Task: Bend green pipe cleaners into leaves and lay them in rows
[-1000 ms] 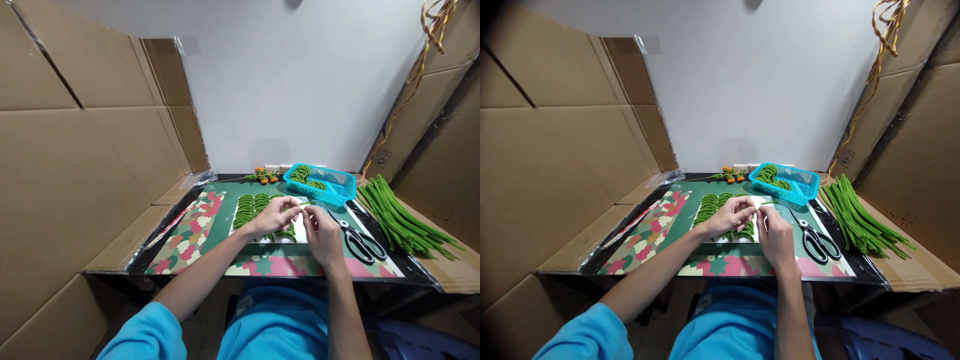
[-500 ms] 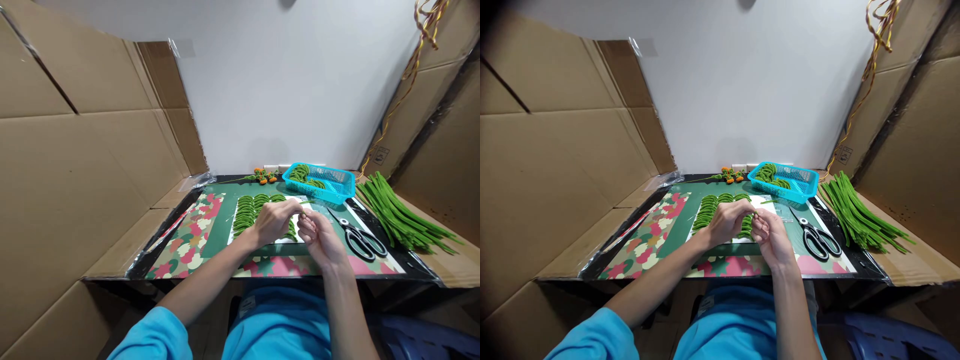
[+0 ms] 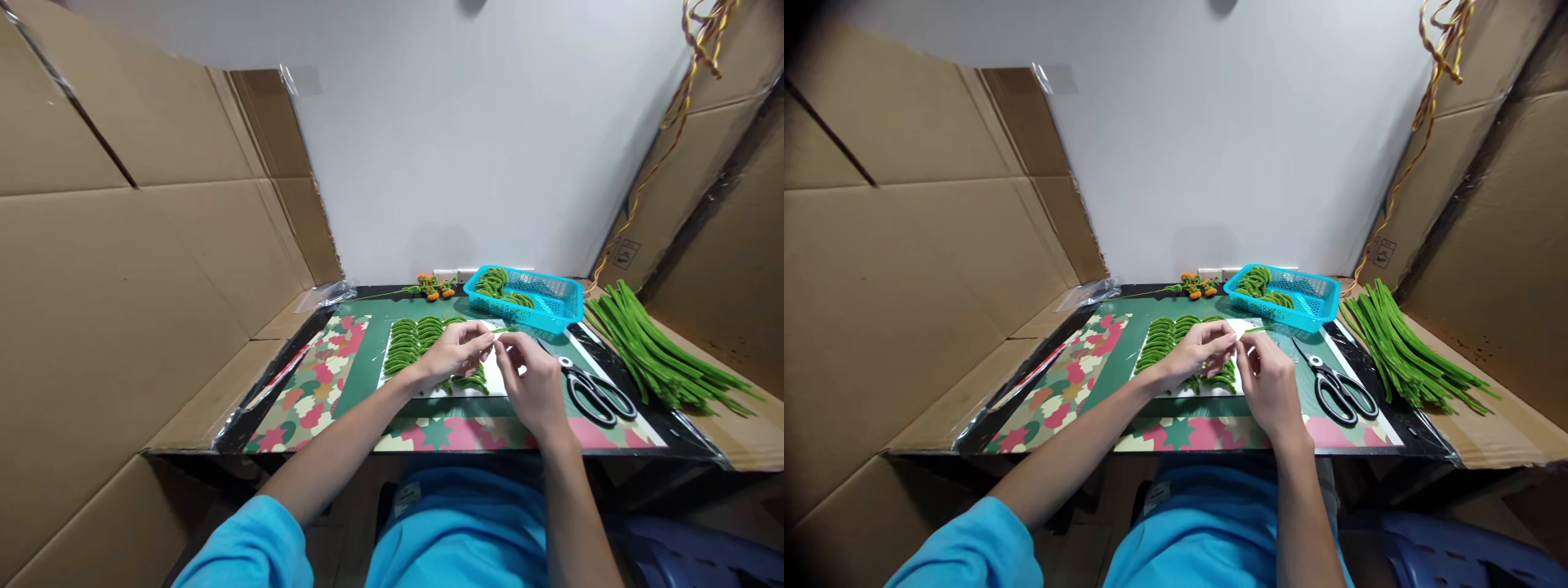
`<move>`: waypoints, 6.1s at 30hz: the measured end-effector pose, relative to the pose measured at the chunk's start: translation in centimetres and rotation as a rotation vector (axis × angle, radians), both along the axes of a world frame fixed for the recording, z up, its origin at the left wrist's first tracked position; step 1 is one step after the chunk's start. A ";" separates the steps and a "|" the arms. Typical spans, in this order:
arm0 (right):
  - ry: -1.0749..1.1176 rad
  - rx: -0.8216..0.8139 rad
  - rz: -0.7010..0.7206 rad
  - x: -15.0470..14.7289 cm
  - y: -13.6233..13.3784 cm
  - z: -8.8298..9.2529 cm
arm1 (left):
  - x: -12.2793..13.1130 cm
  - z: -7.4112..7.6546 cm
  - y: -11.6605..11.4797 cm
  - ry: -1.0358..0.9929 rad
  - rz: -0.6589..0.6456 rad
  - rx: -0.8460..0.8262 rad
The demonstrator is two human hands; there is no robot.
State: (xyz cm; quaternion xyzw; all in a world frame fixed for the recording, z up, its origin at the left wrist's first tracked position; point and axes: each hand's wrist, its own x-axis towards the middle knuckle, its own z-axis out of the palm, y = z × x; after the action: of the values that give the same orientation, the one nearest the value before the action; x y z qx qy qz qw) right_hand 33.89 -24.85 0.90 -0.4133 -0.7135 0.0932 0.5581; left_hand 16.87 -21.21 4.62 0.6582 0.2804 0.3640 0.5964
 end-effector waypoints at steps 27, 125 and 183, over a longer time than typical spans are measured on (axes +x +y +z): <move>0.449 -0.188 0.049 -1.2 0.2 0.0 | 0.0 -0.3 -0.6 0.317 0.345 0.465; 0.612 -0.455 0.266 -2.0 1.1 0.3 | -0.5 -1.1 -0.9 0.285 0.342 0.646; 0.932 -0.544 0.464 -2.1 0.9 0.6 | 0.4 -0.9 0.0 -0.041 0.112 0.234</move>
State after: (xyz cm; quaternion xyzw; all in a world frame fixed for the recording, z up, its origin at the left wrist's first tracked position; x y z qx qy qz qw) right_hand 31.82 -23.92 1.48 -0.2899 -0.4152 0.5645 0.6519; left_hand 17.27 -21.22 3.73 0.6989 0.2601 0.4402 0.5001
